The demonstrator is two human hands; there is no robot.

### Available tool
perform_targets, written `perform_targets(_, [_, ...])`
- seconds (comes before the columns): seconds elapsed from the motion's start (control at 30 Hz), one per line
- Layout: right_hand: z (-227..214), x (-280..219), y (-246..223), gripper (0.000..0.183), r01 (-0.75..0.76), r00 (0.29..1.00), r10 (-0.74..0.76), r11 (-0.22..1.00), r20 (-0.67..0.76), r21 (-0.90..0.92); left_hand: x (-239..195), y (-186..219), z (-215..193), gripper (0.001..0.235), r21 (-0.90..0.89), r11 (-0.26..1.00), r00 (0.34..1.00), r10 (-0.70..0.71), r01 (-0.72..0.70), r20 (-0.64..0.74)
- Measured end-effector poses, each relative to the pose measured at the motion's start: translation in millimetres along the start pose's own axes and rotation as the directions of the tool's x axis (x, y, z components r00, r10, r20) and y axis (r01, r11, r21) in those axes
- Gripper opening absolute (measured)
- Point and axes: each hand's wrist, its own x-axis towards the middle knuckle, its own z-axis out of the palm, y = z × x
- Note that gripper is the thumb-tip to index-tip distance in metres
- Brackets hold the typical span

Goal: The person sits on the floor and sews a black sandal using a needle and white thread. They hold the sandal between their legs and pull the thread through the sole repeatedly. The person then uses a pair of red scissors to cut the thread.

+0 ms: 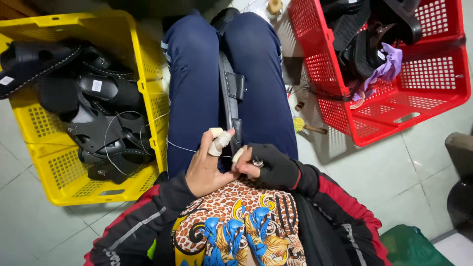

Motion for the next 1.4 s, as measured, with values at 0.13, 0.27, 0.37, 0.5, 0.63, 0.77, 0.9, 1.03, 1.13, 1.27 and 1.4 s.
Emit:
perform_targets(0.13, [1,-8,2,0.012,-0.096,0.991,0.107,0.988,-0.081,0.124,1,5,-7,0.085,0.145,0.989,0.999,0.039,-0.035,-0.020])
perform_targets(0.27, [-1,-41,19,0.012,-0.130,0.966,0.197,0.927,-0.164,0.351,3,4,-3,0.083,0.181,0.981,0.994,0.077,-0.062,-0.074])
perform_targets(0.37, [0,-57,30,0.010,-0.125,0.960,0.229,0.868,-0.164,0.480,3,2,1,0.084,0.214,0.974,0.992,0.097,-0.077,-0.082])
perform_targets(0.5, [-7,-49,16,0.020,-0.180,0.943,0.284,0.873,-0.174,0.453,3,4,-2,0.082,0.181,0.980,0.992,0.100,-0.086,-0.074])
perform_targets(0.63, [-8,-28,1,0.034,-0.131,0.951,0.015,0.925,-0.310,-0.357,7,9,-9,0.085,0.141,0.986,0.995,0.094,-0.087,-0.043])
perform_targets(0.77, [1,-17,12,0.054,-0.059,0.975,-0.078,0.813,-0.210,-0.579,-3,-3,-2,0.087,0.119,0.989,0.995,0.096,-0.092,-0.025])
perform_targets(0.9, [-1,-24,20,0.041,-0.119,0.897,-0.146,0.830,-0.417,-0.546,5,8,-10,0.087,0.088,0.992,0.996,0.089,-0.087,-0.014])
perform_targets(1.03, [-15,-43,12,0.037,0.007,0.957,-0.217,0.676,-0.190,-0.737,4,6,-9,0.089,0.083,0.993,0.995,0.087,-0.083,-0.040])
perform_targets(1.13, [-19,-52,12,0.039,0.076,0.987,-0.159,0.547,-0.014,-0.833,2,3,-5,0.090,0.065,0.995,0.996,0.078,-0.076,-0.039])
perform_targets(1.27, [-21,-62,29,0.046,0.065,0.997,-0.011,0.577,0.072,-0.814,4,5,-7,0.091,0.070,0.995,0.997,0.079,-0.077,-0.025])
perform_targets(1.4, [-22,-65,38,0.046,0.068,0.997,-0.008,0.521,0.075,-0.851,3,6,-8,0.091,0.088,0.994,0.997,0.068,-0.065,-0.030])
